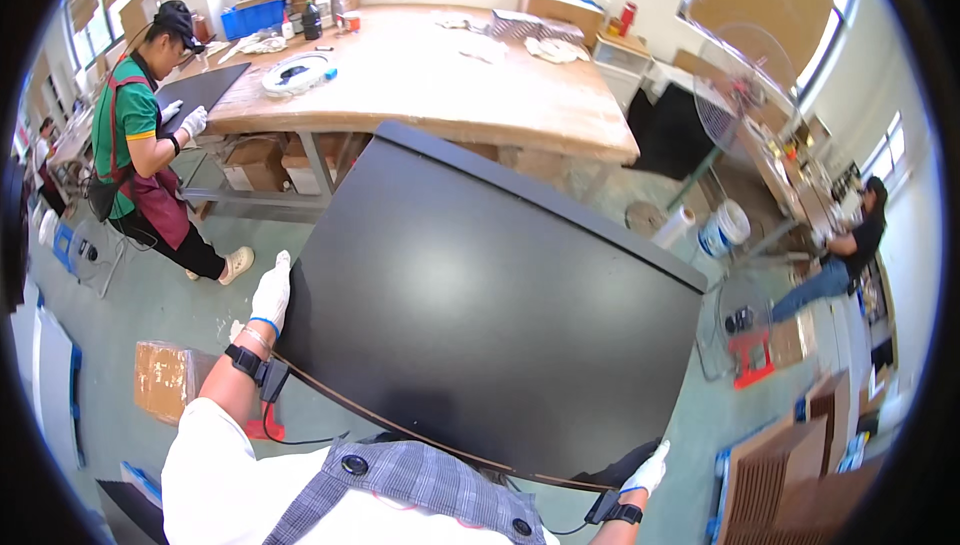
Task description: Applying a black coating to the edges and surfaces of furniture panels and stacking them on a pallet.
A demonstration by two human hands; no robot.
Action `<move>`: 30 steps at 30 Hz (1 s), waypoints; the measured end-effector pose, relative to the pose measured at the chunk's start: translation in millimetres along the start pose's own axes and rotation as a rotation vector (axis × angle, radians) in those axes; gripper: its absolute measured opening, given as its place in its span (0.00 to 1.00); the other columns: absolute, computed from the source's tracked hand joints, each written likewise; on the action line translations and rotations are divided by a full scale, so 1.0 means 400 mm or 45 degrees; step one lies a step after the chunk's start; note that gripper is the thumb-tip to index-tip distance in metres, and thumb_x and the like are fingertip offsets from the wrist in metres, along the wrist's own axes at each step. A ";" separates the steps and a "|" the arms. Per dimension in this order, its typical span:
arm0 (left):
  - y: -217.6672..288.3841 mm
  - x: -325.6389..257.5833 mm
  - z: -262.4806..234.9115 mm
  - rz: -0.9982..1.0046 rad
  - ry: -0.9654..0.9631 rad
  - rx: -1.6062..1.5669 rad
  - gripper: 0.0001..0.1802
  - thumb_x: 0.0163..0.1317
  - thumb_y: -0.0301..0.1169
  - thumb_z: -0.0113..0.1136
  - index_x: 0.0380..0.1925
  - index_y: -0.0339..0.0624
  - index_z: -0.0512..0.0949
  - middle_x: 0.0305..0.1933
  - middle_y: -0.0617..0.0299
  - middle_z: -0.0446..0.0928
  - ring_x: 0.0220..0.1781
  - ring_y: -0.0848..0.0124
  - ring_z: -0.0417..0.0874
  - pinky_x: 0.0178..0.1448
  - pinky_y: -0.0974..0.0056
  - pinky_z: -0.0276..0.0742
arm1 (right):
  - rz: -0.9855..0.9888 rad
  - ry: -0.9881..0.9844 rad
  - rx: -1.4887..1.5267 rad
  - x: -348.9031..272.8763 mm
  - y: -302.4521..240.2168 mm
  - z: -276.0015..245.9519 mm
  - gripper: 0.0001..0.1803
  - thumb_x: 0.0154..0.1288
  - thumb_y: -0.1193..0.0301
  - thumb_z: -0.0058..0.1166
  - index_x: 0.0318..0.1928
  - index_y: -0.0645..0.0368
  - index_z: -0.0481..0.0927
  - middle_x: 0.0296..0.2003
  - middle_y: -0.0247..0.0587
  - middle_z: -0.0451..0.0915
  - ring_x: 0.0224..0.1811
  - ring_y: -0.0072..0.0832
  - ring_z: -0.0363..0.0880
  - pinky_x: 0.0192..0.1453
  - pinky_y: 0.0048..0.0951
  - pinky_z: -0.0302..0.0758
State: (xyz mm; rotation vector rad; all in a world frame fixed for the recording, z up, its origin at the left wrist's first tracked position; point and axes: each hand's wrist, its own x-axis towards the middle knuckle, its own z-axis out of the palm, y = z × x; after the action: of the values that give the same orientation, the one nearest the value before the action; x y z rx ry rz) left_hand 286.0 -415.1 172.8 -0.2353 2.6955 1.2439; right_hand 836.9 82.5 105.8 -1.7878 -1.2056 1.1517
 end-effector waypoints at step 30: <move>0.360 0.980 0.539 -0.489 0.139 0.032 0.47 0.72 0.66 0.31 0.55 0.31 0.80 0.58 0.40 0.80 0.63 0.42 0.77 0.67 0.50 0.71 | -0.201 -0.278 -0.557 0.620 -0.805 1.475 0.45 0.69 0.33 0.45 0.46 0.72 0.82 0.37 0.37 0.80 0.38 0.29 0.72 0.44 0.35 0.70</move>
State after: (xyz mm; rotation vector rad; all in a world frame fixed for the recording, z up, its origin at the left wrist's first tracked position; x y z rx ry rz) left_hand -108.4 -187.0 57.7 -0.7951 2.5802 1.1061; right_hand 227.3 458.8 95.5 -1.8638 -1.8071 1.0692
